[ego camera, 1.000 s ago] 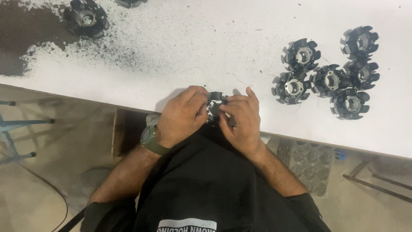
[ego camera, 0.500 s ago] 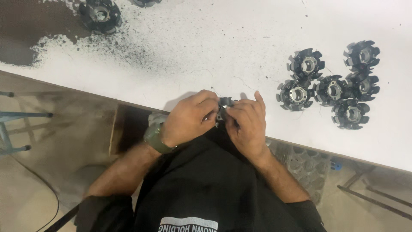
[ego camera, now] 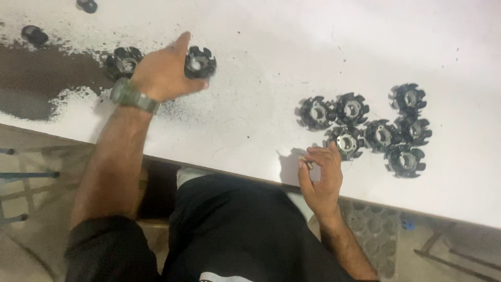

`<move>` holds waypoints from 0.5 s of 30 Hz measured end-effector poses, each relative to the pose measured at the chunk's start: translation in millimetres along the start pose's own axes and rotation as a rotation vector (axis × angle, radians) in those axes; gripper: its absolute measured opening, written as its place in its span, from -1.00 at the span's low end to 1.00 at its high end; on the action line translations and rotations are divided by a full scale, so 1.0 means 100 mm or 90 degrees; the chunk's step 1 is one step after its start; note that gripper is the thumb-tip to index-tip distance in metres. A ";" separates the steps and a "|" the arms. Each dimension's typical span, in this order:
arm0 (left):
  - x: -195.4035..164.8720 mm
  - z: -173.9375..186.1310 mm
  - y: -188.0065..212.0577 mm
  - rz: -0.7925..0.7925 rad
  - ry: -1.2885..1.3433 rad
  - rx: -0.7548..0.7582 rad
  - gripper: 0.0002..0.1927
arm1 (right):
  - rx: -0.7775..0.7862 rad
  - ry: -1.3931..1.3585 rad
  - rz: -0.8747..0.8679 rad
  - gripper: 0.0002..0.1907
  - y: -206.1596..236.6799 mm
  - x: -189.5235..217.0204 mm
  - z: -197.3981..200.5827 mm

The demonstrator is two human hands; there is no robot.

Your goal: The person sits at a white table and assembles small black plastic rotor-like hubs, pressing a small brass bushing into the center of each hub by hand. They work on one hub at a time and place each finished assembly in a growing group of completed parts on the table.

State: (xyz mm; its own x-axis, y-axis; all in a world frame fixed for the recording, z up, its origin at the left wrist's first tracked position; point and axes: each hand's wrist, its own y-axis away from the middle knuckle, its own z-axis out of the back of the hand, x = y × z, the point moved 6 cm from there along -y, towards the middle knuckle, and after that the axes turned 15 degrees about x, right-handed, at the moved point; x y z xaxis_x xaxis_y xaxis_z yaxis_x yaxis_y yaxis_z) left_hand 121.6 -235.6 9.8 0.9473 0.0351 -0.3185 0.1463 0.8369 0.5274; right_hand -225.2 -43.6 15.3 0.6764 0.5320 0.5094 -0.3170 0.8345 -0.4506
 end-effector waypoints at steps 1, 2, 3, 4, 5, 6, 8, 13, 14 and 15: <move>-0.13 -0.04 0.12 -0.077 -0.098 -0.067 0.22 | 0.006 -0.017 -0.005 -0.80 0.03 0.00 -0.02; -0.27 -0.10 0.26 -0.155 -0.190 -0.130 0.20 | 0.017 -0.034 -0.009 -0.80 0.05 -0.01 -0.03; -0.42 -0.13 0.38 -0.235 -0.277 -0.199 0.18 | 0.029 -0.044 -0.019 -0.80 0.06 -0.01 -0.05; -0.55 -0.19 0.45 -0.314 -0.254 -0.188 0.21 | 0.035 -0.053 -0.019 -0.79 0.05 -0.02 -0.07; -0.70 -0.25 0.50 -0.393 -0.232 -0.184 0.23 | 0.038 -0.059 -0.014 -0.79 0.05 -0.02 -0.09; -0.85 -0.29 0.54 -0.471 -0.209 -0.180 0.26 | 0.038 -0.068 -0.017 -0.79 0.04 -0.03 -0.10; -0.92 -0.69 0.44 -0.319 -0.026 0.118 0.08 | 0.036 -0.085 -0.027 -0.78 0.05 -0.04 -0.12; -1.20 -1.06 0.78 -0.415 0.033 -0.079 -0.04 | -0.008 -0.144 -0.053 -0.75 0.14 -0.05 -0.04; -1.21 -1.09 0.84 -0.422 0.035 -0.092 -0.04 | -0.016 -0.149 -0.048 -0.75 0.16 -0.05 -0.02; -1.23 -1.12 0.92 -0.435 0.033 -0.110 -0.04 | -0.014 -0.141 -0.048 -0.75 0.16 -0.04 -0.01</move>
State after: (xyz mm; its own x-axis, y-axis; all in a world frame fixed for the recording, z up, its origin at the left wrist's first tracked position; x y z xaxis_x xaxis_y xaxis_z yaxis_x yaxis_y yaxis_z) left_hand -13.4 -101.5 9.0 0.6439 -0.5073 -0.5727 0.6524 0.7551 0.0647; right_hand -232.3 -32.4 5.3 0.5340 0.4887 0.6900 -0.2554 0.8711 -0.4194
